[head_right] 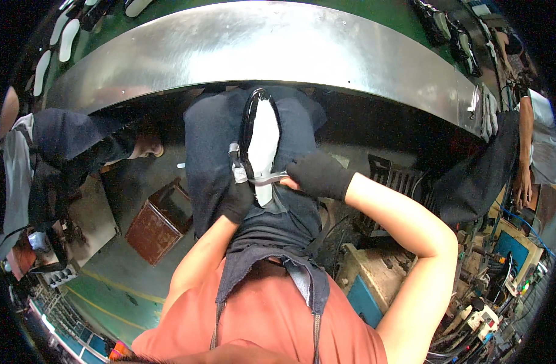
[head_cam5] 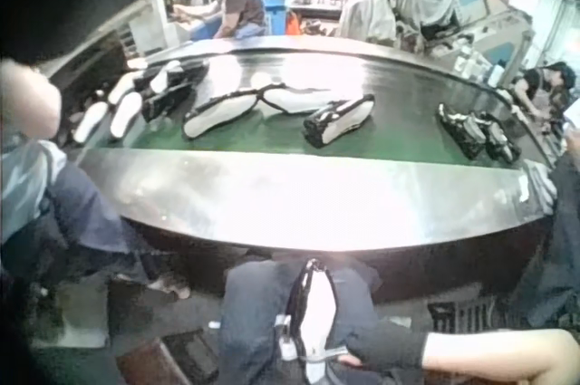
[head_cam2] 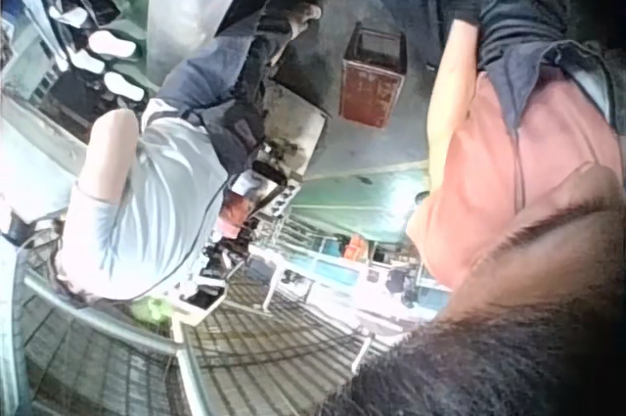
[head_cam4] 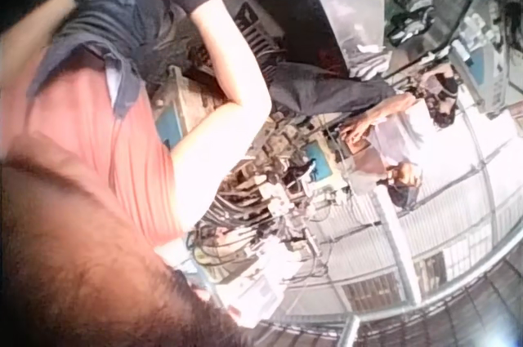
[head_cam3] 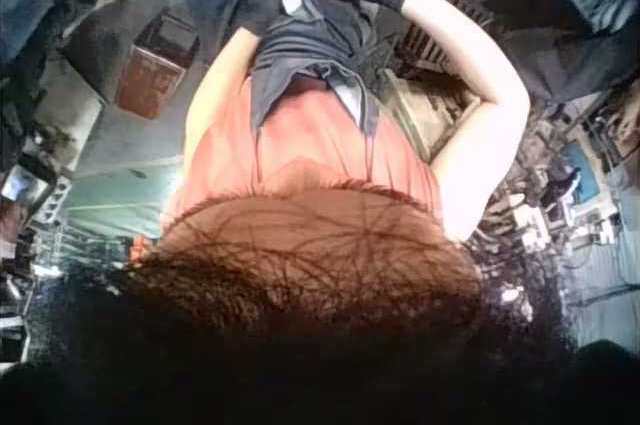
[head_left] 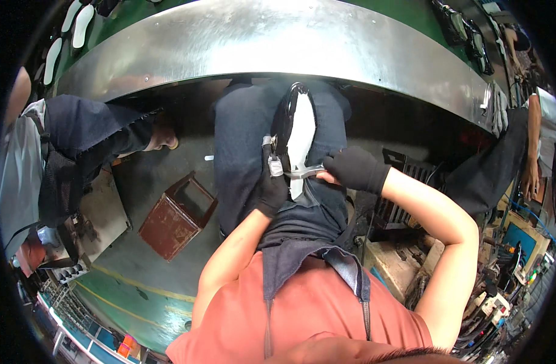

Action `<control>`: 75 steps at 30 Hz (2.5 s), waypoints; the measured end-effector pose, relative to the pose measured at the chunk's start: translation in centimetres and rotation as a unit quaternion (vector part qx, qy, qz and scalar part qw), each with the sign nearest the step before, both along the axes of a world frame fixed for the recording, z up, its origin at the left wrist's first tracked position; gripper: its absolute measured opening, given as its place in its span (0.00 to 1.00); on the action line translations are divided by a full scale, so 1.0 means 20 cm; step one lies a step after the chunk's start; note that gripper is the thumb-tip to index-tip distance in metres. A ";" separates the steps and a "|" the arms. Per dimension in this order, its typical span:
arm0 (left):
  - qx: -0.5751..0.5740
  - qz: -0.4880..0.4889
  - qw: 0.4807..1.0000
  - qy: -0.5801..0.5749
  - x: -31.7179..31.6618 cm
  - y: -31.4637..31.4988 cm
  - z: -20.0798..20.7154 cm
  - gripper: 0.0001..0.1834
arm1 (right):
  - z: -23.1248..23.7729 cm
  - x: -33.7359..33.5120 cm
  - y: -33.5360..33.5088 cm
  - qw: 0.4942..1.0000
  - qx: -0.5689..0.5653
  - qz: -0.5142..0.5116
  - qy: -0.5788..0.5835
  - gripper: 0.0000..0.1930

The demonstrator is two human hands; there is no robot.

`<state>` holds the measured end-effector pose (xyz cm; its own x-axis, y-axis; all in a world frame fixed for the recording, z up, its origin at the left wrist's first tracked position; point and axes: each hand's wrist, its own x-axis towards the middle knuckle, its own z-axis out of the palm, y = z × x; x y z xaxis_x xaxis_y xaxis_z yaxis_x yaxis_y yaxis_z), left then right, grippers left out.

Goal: The person uses a pair of pliers to trim excess material from the white sole of a black shoe. They repeatedly pick up shoes from a conveyor belt, hold them on their lap, and scrape the sole edges with the tool before placing the shoes back on the belt.

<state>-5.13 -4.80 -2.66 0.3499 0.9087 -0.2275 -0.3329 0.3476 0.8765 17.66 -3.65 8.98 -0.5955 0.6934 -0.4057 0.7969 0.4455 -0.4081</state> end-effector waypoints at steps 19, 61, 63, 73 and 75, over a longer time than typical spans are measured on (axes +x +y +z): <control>-0.259 -0.155 0.938 -0.170 -0.03 0.32 0.30 0.38 | 0.12 0.07 -0.01 0.926 -0.237 -0.249 0.154 0.22; 0.013 -0.099 0.972 0.214 0.12 0.27 0.23 0.21 | 0.20 0.12 -0.30 0.901 -0.154 -0.364 0.177 0.19; 0.027 -0.167 0.966 0.195 0.05 0.27 0.15 0.24 | 0.34 0.08 -0.18 0.895 -0.121 -0.345 0.257 0.17; 0.076 -0.165 0.958 0.221 0.10 0.32 0.46 0.45 | -0.06 -0.03 -0.40 0.693 -0.201 -0.599 0.346 0.26; -0.100 -0.154 0.973 0.142 0.04 0.33 0.36 0.35 | -0.23 -0.15 -0.60 0.573 -0.229 -0.698 0.363 0.28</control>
